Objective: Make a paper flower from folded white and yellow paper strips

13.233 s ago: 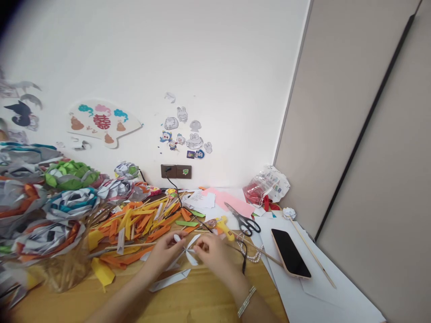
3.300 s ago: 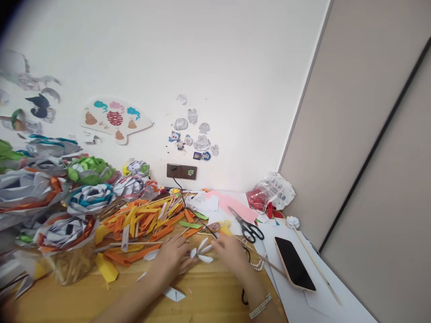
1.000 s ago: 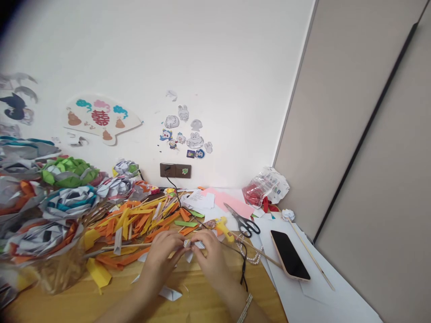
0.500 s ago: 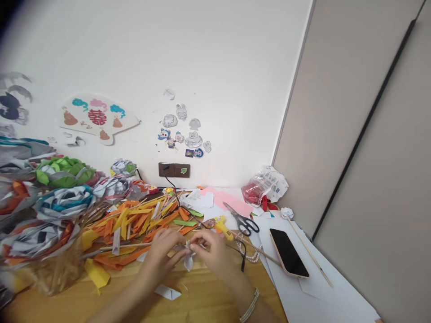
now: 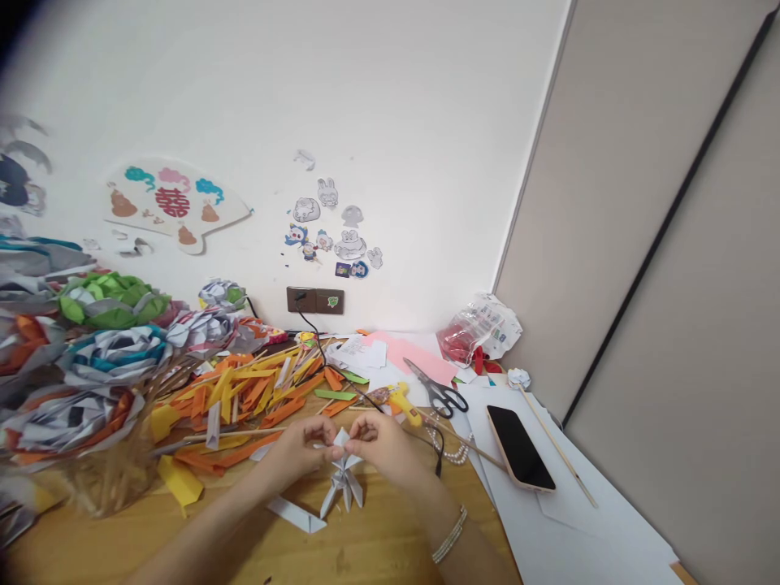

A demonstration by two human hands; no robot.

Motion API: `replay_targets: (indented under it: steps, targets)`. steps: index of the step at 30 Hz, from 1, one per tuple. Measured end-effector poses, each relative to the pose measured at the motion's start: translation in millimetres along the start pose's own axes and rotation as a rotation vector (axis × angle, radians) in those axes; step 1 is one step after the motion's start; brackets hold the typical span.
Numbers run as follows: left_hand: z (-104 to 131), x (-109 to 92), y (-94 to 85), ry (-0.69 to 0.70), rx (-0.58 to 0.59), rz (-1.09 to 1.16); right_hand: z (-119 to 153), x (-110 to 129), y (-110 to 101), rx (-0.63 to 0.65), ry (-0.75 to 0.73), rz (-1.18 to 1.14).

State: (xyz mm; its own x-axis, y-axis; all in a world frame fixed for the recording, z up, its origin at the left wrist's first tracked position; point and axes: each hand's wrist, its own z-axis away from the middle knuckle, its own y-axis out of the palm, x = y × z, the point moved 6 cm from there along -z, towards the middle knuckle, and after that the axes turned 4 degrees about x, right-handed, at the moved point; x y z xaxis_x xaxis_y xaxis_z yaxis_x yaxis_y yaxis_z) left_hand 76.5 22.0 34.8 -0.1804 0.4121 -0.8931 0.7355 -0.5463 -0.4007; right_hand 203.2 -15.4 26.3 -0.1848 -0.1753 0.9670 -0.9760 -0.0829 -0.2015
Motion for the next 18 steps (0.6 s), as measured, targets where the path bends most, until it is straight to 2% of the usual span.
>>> replay_targets:
  steps: [8,18]
  targets:
    - [-0.4,-0.9,-3.2,0.033,-0.056,-0.098,-2.6,3.4,-0.8,-0.094,-0.098,0.147]
    - [-1.7,8.8,-5.4,0.013,-0.061,-0.132,-2.4,-0.5,1.9,-0.242,-0.087,0.282]
